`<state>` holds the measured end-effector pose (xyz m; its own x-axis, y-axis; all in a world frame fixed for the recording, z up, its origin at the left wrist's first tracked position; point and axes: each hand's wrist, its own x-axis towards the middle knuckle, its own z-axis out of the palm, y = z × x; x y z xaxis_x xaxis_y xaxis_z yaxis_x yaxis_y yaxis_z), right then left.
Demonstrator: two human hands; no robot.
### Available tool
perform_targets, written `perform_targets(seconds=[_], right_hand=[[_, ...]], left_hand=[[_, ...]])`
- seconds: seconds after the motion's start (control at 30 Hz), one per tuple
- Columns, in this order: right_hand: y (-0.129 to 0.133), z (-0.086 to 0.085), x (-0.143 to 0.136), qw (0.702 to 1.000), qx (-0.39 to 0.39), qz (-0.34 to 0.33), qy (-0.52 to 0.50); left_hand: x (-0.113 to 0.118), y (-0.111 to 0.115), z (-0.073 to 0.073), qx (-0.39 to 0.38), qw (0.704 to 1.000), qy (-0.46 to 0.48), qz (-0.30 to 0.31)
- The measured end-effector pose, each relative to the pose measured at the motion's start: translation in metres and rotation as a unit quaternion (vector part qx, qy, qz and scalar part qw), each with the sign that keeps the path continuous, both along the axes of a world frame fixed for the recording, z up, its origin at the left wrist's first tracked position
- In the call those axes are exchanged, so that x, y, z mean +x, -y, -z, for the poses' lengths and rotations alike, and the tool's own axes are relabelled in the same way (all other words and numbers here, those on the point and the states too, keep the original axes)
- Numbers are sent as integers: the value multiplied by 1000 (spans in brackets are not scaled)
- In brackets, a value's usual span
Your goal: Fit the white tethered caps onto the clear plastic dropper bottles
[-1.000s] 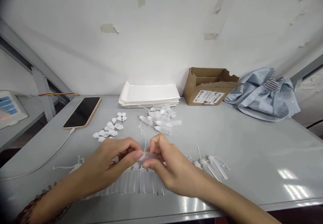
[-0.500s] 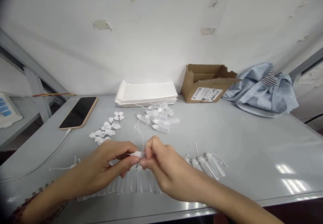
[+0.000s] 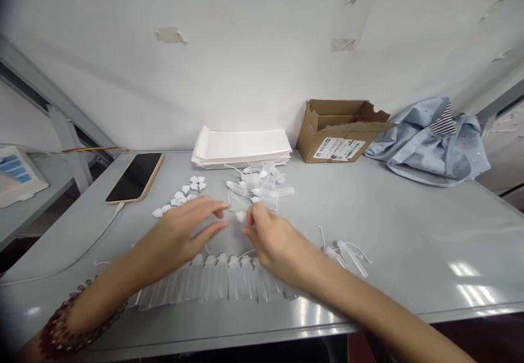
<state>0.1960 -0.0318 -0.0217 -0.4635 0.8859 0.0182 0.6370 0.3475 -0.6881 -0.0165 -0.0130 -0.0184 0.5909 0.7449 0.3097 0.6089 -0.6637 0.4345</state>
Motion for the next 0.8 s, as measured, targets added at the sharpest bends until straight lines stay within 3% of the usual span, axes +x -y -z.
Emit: perform_targets(seconds=[0.17,0.27,0.4,0.5,0.6,0.67,0.8], right_hand=[[-40,-3,-10,981,139,53,129],[-57,0,-23,967,153,41,197],[-63,-1,-34,954,177,36,241],[-54,-15,-26,941,211,66,256],[-33,-31,4,933,253,145,213],[-14,-37,31,945,242,156,158],[26,-32,84,944,194,238,121]], left_hand=[[-18,-9,-22,-30,975,100,-196],[-26,-15,-27,-46,962,104,-249],[-37,-24,-24,-67,969,-56,-231],[-43,-28,-19,-88,963,-147,-210],[-45,-30,-13,-88,958,-183,-203],[-44,-32,-7,-79,957,-198,-196],[-42,-40,5,-67,956,-222,-182]])
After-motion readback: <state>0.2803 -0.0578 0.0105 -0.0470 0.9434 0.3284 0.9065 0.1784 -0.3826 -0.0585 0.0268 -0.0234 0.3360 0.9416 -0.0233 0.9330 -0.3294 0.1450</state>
